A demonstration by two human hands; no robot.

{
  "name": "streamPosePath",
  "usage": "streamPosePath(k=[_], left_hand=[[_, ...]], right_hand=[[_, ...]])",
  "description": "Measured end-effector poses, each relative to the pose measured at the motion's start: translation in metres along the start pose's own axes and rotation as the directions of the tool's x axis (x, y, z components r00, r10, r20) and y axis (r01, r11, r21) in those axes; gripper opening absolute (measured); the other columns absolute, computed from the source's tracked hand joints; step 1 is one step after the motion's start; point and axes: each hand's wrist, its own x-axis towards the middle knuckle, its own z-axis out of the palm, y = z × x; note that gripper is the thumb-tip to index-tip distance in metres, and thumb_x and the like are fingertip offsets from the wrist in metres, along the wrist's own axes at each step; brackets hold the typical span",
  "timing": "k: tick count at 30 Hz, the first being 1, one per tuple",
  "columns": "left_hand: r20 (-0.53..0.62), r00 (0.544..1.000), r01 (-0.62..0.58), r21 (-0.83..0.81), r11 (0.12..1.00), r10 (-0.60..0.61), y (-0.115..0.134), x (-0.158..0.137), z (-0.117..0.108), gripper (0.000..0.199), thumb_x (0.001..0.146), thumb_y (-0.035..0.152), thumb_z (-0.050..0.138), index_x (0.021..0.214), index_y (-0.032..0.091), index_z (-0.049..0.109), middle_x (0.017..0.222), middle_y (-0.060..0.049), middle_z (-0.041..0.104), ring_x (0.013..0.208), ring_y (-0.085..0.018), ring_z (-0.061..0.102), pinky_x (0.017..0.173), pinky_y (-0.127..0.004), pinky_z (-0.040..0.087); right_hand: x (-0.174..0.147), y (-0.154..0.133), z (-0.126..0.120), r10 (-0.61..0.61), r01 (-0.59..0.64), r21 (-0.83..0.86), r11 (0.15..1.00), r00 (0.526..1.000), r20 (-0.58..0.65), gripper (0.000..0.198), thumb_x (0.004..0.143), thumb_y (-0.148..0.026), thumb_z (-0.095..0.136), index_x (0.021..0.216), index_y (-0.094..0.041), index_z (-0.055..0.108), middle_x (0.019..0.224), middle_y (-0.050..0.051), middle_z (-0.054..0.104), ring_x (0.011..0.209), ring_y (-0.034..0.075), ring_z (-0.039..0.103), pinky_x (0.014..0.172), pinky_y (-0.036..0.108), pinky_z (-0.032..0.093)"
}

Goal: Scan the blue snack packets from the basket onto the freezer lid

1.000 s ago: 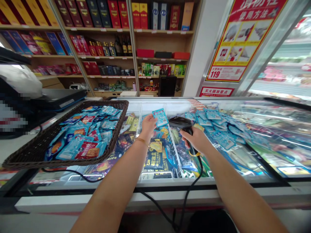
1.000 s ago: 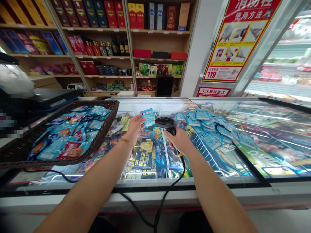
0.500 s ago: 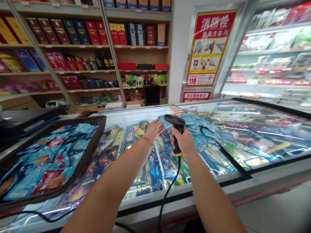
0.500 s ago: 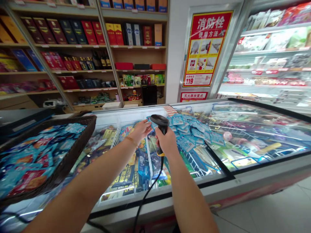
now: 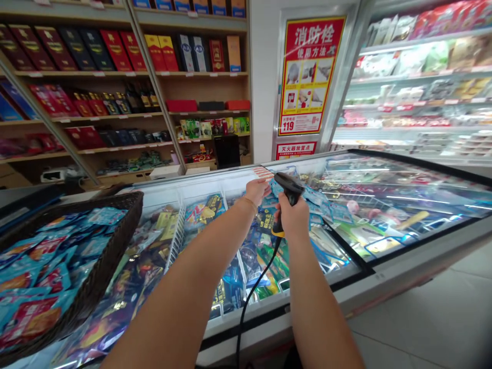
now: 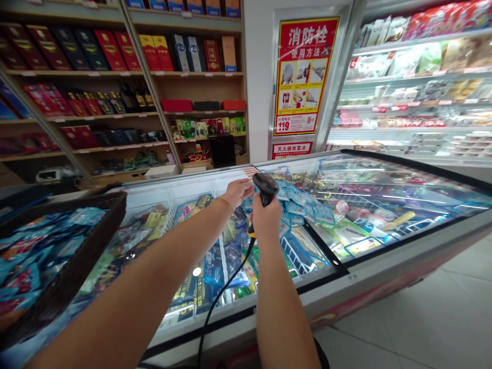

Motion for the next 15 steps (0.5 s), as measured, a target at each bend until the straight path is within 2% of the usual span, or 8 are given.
streamPosePath(k=[4,7,9,12,14,15], left_hand=[[-0.098,0.995,-0.02,0.034,0.999,0.023,0.026,-0.022,-0.048,0.023,0.07,0.002,0.077,0.085,0.015,0.065,0.073,-0.002,0.061,0.073,-0.013,0.064,0.082,-0.033,0.055],[-0.166,0.982,-0.071,0.134,0.988,0.093,0.055,-0.045,-0.097,0.02,0.071,0.003,0.074,0.082,0.017,0.065,0.076,-0.002,0.062,0.074,-0.013,0.064,0.084,-0.035,0.053],[-0.202,0.964,-0.122,0.237,0.964,0.172,0.079,-0.062,-0.135,0.017,0.071,0.005,0.073,0.081,0.017,0.066,0.078,-0.003,0.063,0.074,-0.014,0.064,0.084,-0.036,0.053],[-0.268,0.911,-0.183,0.419,0.889,0.314,0.117,-0.085,-0.199,0.015,0.072,0.009,0.071,0.083,0.018,0.068,0.078,-0.005,0.065,0.075,-0.017,0.064,0.079,-0.035,0.052],[-0.322,0.851,-0.174,0.573,0.801,0.415,0.142,-0.099,-0.247,0.017,0.07,0.01,0.07,0.086,0.017,0.069,0.078,-0.007,0.066,0.077,-0.02,0.065,0.076,-0.035,0.051],[-0.333,0.819,-0.145,0.667,0.73,0.467,0.154,-0.105,-0.271,0.018,0.069,0.01,0.069,0.086,0.016,0.07,0.078,-0.009,0.068,0.078,-0.022,0.066,0.076,-0.036,0.051]], right_hand=[[-0.004,0.0,0.006,0.027,-0.03,0.052,0.998,0.998,0.051,0.025,0.082,-0.046,0.064,0.089,-0.023,0.054,0.066,0.003,0.064,0.045,0.018,0.058,0.04,0.031,0.049],[-0.012,0.001,0.014,0.041,-0.06,0.137,0.989,0.989,0.143,0.027,0.079,-0.046,0.068,0.082,-0.024,0.052,0.061,0.0,0.061,0.042,0.015,0.054,0.038,0.029,0.047],[-0.021,0.003,0.022,0.044,-0.087,0.164,0.983,0.967,0.25,0.031,0.076,-0.048,0.071,0.08,-0.022,0.053,0.059,-0.001,0.06,0.041,0.014,0.053,0.037,0.027,0.045],[-0.039,0.008,0.037,0.04,-0.112,0.159,0.981,0.915,0.401,0.036,0.073,-0.05,0.075,0.081,-0.02,0.055,0.059,-0.001,0.06,0.041,0.012,0.053,0.036,0.025,0.044],[-0.05,0.012,0.046,0.028,-0.107,0.136,0.985,0.876,0.482,0.038,0.073,-0.05,0.076,0.085,-0.02,0.056,0.059,-0.002,0.06,0.041,0.012,0.053,0.036,0.025,0.043],[-0.055,0.014,0.05,0.022,-0.096,0.119,0.988,0.86,0.51,0.038,0.073,-0.049,0.077,0.087,-0.02,0.056,0.059,-0.003,0.06,0.041,0.012,0.052,0.035,0.024,0.042]])
